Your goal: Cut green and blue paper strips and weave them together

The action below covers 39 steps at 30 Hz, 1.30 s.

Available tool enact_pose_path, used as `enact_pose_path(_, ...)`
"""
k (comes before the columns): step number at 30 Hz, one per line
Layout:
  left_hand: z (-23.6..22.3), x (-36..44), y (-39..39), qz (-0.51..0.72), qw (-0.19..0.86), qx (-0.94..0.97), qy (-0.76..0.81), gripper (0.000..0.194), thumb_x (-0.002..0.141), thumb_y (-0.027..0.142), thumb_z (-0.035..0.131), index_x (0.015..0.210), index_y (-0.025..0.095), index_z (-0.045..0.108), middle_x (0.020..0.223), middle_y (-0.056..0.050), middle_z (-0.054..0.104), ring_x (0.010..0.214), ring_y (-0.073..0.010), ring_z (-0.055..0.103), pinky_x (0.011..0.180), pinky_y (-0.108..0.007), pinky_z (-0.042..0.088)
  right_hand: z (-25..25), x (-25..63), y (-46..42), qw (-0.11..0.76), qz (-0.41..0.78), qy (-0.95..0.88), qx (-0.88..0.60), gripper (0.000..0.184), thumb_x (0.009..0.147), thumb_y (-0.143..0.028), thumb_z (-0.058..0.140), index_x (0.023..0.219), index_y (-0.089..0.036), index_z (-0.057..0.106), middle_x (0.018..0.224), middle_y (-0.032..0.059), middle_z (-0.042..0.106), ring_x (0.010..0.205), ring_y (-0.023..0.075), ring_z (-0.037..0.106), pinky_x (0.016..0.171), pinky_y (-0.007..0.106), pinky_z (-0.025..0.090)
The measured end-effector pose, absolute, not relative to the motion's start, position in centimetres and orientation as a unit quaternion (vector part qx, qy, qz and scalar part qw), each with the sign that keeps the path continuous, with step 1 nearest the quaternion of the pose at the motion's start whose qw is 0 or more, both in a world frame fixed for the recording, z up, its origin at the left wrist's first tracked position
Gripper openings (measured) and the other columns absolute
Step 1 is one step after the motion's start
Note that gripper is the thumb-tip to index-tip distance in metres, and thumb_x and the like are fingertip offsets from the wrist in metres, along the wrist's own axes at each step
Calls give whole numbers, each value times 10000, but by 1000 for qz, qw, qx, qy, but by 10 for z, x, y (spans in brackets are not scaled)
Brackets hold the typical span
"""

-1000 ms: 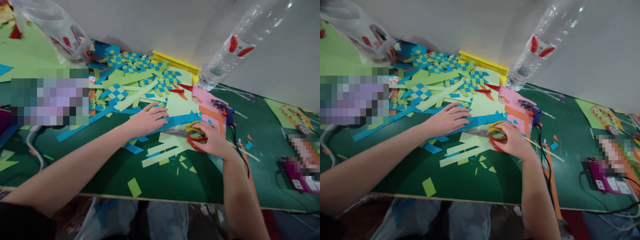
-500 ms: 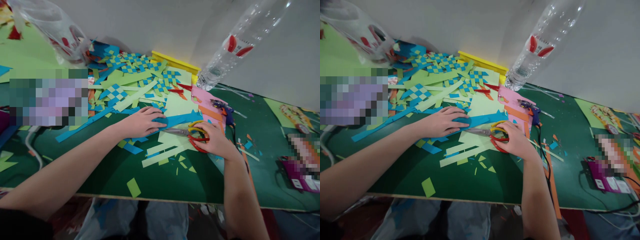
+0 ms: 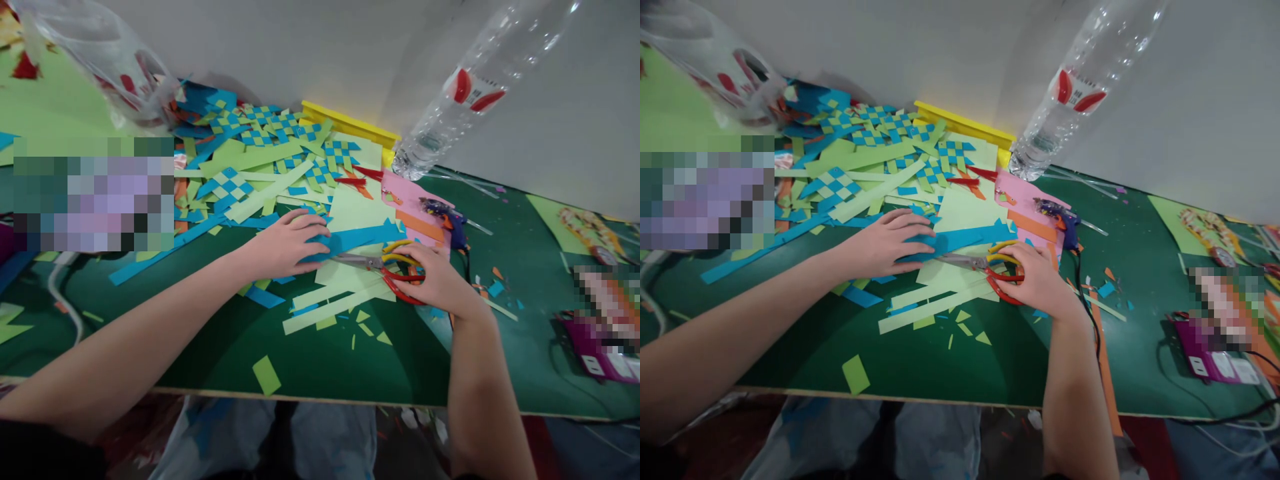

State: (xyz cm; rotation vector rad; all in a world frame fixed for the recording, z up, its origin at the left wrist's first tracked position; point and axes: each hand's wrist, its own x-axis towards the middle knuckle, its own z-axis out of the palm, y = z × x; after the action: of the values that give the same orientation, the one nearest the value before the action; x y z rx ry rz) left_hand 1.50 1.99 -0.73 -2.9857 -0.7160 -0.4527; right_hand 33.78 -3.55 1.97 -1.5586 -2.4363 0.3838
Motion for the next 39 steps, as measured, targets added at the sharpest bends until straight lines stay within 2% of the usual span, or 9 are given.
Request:
enact_pose_path(10, -10, 14, 23, -126, -7, -966, -227, 330, 987, 358, 442, 1239, 244, 621, 1364, -65, 551, 1353, -241, 389, 1140, -448, 279, 17, 344, -34, 111, 125, -834, -526, 397, 781, -405, 671, 1138, -266, 567, 1243, 89, 651, 1151, 329, 596, 999, 531, 355)
enact_pose_path(19, -14, 14, 25, -104, -10, -965, -241, 375, 970, 201, 453, 1324, 268, 556, 1427, -70, 487, 1395, -253, 322, 1144, -460, 274, 12, 341, -32, 99, 98, -838, -528, 423, 834, -398, 625, 1226, -259, 550, 1302, 94, 610, 1259, 328, 516, 1045, 555, 341)
enact_pose_path(27, -14, 14, 24, -96, -1, -965, -243, 378, 978, 223, 443, 1335, 289, 545, 1449, -68, 451, 1417, -265, 284, 1162, -483, 247, 6, 345, -29, 82, 72, -850, -515, 434, 901, -400, 539, 1313, -267, 505, 1329, 100, 580, 1292, 334, 472, 1050, 576, 350)
enact_pose_path(39, -16, 13, 25, -101, -10, -963, -248, 387, 970, 235, 466, 1333, 342, 548, 1463, -66, 432, 1424, -270, 267, 1156, -516, 237, 7, 342, -30, 78, 80, -851, -513, 428, 906, -401, 534, 1314, -279, 496, 1329, 98, 576, 1287, 340, 472, 1036, 570, 368)
